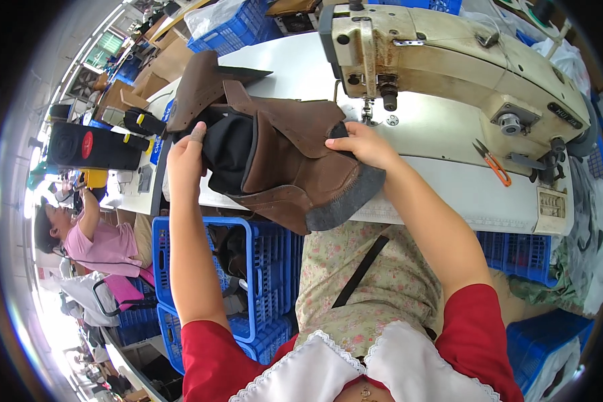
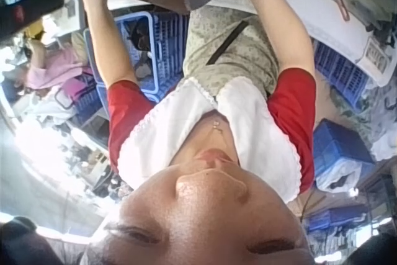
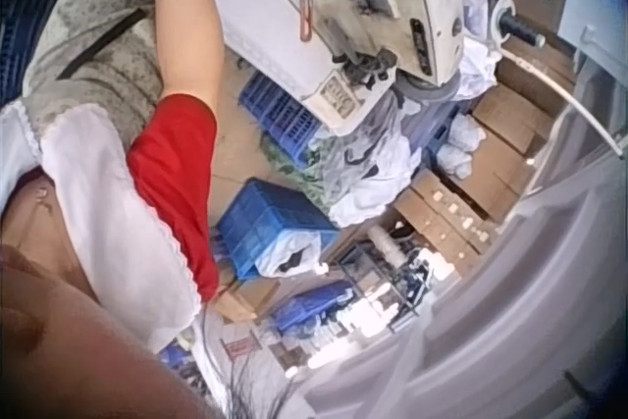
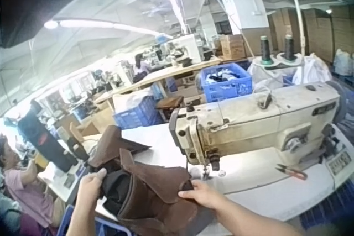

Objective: Stitching and trimming leather and fabric components of a shoe using an industrial sewing machine.

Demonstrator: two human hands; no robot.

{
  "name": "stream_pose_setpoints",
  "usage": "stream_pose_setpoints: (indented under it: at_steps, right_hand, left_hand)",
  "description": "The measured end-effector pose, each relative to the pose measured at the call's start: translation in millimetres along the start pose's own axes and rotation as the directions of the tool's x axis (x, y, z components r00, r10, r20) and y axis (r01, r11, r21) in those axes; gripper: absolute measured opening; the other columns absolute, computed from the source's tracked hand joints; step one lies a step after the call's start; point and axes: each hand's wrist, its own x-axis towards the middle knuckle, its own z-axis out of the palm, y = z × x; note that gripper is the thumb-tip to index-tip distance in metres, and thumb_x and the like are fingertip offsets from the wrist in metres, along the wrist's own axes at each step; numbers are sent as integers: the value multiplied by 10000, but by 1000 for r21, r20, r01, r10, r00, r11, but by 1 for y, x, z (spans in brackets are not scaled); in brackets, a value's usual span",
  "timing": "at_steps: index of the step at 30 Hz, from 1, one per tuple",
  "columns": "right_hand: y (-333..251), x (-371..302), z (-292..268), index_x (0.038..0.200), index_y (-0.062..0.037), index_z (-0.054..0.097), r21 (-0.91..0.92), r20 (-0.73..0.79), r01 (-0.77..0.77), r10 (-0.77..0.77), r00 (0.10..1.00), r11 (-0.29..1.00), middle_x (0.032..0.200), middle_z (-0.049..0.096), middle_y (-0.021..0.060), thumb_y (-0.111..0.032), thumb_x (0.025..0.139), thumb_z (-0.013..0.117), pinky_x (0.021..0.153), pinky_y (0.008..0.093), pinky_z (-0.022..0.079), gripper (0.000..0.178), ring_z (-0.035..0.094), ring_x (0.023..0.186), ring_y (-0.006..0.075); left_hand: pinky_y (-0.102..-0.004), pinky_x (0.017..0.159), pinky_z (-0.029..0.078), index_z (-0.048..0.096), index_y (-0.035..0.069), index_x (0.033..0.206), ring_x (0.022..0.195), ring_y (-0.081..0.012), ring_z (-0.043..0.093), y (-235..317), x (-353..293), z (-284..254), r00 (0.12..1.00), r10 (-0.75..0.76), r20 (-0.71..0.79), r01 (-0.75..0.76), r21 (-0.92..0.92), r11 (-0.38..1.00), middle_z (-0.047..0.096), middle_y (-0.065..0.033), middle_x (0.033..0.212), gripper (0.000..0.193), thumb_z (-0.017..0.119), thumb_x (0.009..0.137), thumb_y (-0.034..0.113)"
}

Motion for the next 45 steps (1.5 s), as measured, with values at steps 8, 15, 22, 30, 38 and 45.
stream_pose_setpoints:
  at_steps: [8, 15, 22, 30, 38, 45]
  right_hand:
    - [7, 27, -8, 1080, -9, 675, -100, -92, -50, 40, 995, 994, 983, 710, 66, -228, 843, 761, 779, 285, 521, 334, 659, 857, 134]
    - [5, 28, -2, 1043, 18, 677, -3, -157, -44, 43, 987, 999, 930, 721, 79, -169, 810, 786, 743, 278, 524, 319, 673, 796, 143]
    - [18, 36, -9, 975, 27, 672, -244, -232, -12, -47, 971, 970, 867, 712, 66, -163, 795, 796, 696, 266, 510, 290, 644, 750, 113]
    - [21, 37, -6, 957, 26, 696, -245, -361, -95, 0, 932, 965, 864, 712, 80, -190, 768, 799, 706, 291, 513, 305, 657, 758, 142]
    - [-2, 7, -10, 1174, 93, 632, -168, -378, -44, -23, 925, 985, 1086, 693, 254, -227, 701, 804, 895, 359, 519, 596, 685, 1028, 301]
    - [-8, -27, -14, 1380, 68, 492, -31, -254, 60, -66, 965, 998, 1346, 565, 216, -61, 745, 746, 1052, 341, 425, 696, 539, 1253, 265]
  left_hand:
    - [-268, 569, 391, 707, -42, 779, 584, -103, 472, 55, 31, 17, 992, 128, 4, -126, 219, 968, 521, -15, 592, 591, 687, 887, 539]
    - [-336, 949, 444, 672, -25, 1098, 1080, -236, 614, 58, 15, 31, 694, 720, 28, -619, 534, 576, 666, -165, 1112, 393, 660, 947, 339]
    - [-478, 1137, 304, 495, -47, 1372, 1382, -379, 411, 76, -125, 77, 240, 519, 820, -971, 193, 144, 464, -229, 1456, 885, 824, 656, 357]
    - [-511, 1193, 186, 346, -79, 1461, 1415, -440, 330, 13, -103, 105, 464, 313, 829, -879, 474, 48, 283, -300, 1548, 1114, 838, 549, 328]
    - [-471, 1143, 322, 409, -106, 1415, 1410, -417, 348, 11, -88, 104, 335, 362, 870, -937, 347, 32, 326, -323, 1514, 989, 781, 609, 327]
    - [-467, 1162, 303, 413, -44, 1440, 1414, -392, 364, 11, -100, 116, 355, 420, 835, -935, 322, 150, 307, -263, 1555, 1020, 818, 558, 272]
